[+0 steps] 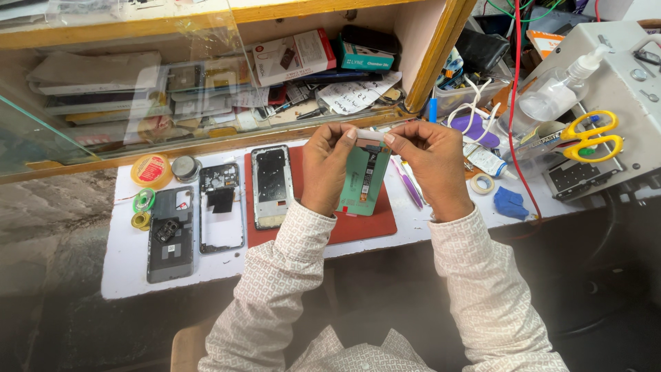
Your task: The person cuts a strip of double-sided adhesive tape with scissors, peels its backing, and applies the tape along the edges of a green phone back cover. They then press the back cover onto the phone frame and press the assembled phone together on the work mat.
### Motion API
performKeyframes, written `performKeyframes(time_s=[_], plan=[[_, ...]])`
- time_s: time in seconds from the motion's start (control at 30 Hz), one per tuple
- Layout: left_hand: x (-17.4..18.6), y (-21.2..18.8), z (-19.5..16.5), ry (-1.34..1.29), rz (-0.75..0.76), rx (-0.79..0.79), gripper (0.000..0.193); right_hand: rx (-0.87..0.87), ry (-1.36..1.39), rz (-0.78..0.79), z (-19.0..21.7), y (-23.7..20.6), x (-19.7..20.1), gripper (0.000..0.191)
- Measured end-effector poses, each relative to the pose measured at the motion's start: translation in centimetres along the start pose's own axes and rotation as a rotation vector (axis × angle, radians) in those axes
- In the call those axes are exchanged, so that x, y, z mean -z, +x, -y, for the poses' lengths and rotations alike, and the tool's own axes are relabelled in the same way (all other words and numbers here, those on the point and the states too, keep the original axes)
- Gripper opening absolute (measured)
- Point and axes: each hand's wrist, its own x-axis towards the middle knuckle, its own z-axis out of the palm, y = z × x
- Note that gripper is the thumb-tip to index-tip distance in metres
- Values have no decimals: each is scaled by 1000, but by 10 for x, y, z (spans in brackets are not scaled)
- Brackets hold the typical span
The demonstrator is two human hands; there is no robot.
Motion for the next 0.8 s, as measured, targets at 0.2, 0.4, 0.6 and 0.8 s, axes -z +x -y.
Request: performKeyframes(time_s=[0.2, 0.4, 0.6, 0.8], plan=[[-2, -1, 0, 26, -23, -19, 14, 3, -16, -34, 0, 0, -5, 13], [-1, -1, 1, 62, -18, -61, 14, 48, -107, -41, 3, -2, -6, 11], [0, -1, 2, 62, -10, -91, 13, 90, -160, -42, 0, -3, -8, 10], [3, 0, 1, -39, 4, -15, 12, 132, -190, -49, -4, -2, -11, 11]])
